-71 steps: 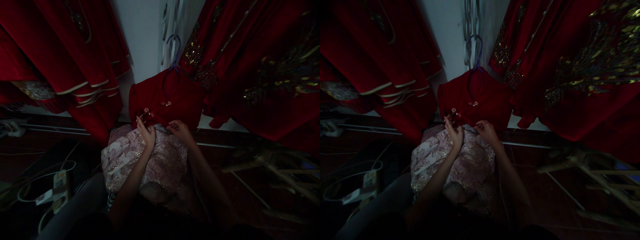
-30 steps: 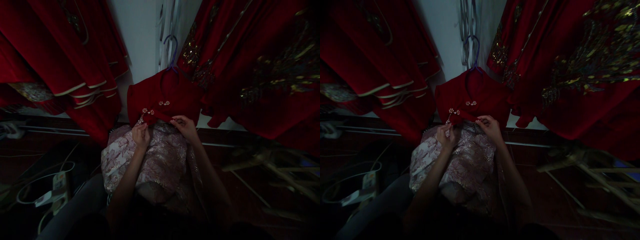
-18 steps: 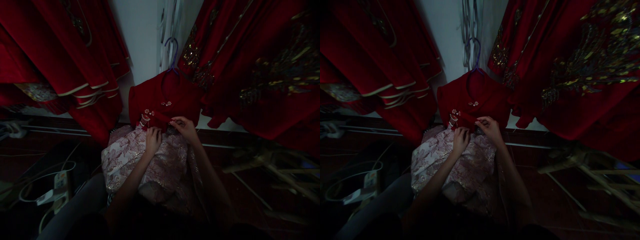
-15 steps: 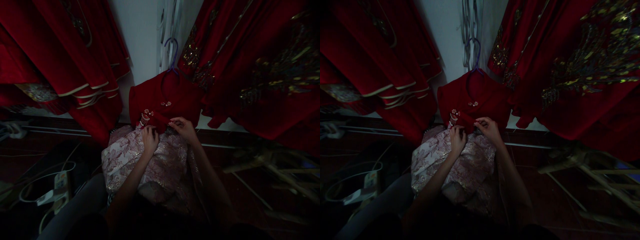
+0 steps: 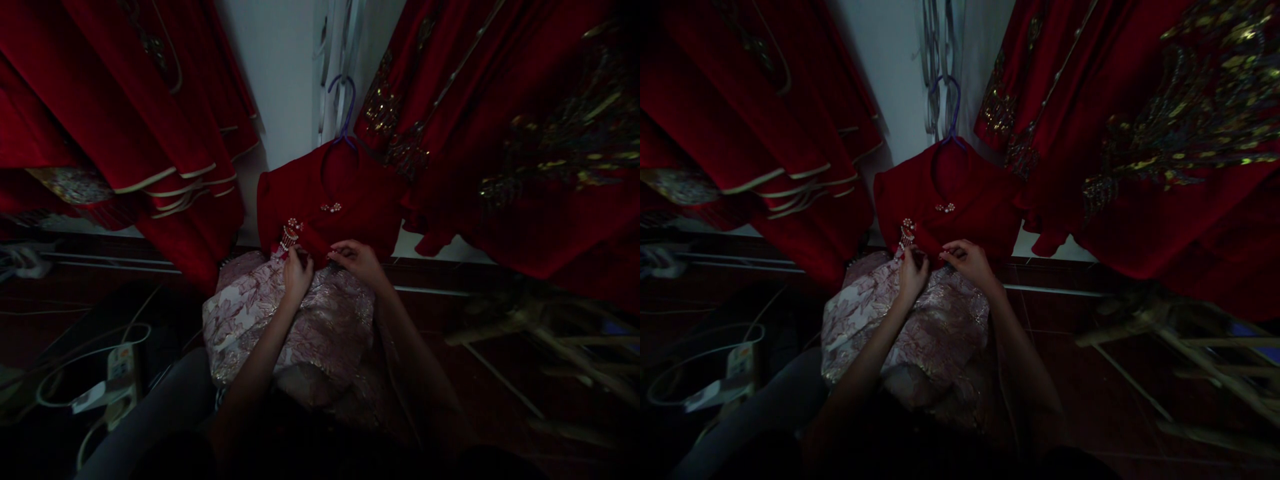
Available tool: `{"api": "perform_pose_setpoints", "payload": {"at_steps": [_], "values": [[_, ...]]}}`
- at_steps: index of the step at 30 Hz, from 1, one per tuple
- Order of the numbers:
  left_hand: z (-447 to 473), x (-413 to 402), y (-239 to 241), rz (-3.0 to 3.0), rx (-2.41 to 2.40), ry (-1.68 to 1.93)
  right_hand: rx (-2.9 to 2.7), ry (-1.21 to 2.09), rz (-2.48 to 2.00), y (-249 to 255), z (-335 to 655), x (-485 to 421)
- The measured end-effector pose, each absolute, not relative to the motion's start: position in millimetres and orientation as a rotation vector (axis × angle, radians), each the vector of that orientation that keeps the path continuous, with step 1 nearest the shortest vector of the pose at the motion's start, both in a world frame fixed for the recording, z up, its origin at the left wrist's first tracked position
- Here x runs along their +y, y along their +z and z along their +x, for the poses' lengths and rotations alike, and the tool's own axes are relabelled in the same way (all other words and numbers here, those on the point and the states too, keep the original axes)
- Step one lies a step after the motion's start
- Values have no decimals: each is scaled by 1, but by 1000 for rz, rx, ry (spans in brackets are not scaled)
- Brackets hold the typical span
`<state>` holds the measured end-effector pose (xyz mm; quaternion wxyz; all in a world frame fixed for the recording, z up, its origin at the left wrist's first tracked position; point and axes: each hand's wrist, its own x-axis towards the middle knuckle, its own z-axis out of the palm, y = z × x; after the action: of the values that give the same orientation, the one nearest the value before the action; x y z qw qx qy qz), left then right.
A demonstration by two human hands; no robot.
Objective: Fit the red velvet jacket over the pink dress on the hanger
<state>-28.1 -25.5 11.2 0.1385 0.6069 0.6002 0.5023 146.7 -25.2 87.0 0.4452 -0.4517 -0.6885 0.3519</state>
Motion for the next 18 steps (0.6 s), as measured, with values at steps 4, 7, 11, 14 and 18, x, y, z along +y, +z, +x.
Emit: {"api": "perform_pose_setpoints", "payload": {"at_steps": [4,7,11,14,18], "values": [[-25,-18,16,1728,1828,1416,-1710,858,-1124,88,145,-25],[-22,-19,14,1698,1859,1534,-1714,860,-1124,88,145,-26],[-21,-25,9,1663,1745,1767,-1866,987,-1065,90,142,-26],[-22,-27,6,1668,1667,1877,-1952,1109,-993,90,131,-22],[-21,-24,2,1607,1640,1909,-1700,1181,-1049,76,104,-6]]}}
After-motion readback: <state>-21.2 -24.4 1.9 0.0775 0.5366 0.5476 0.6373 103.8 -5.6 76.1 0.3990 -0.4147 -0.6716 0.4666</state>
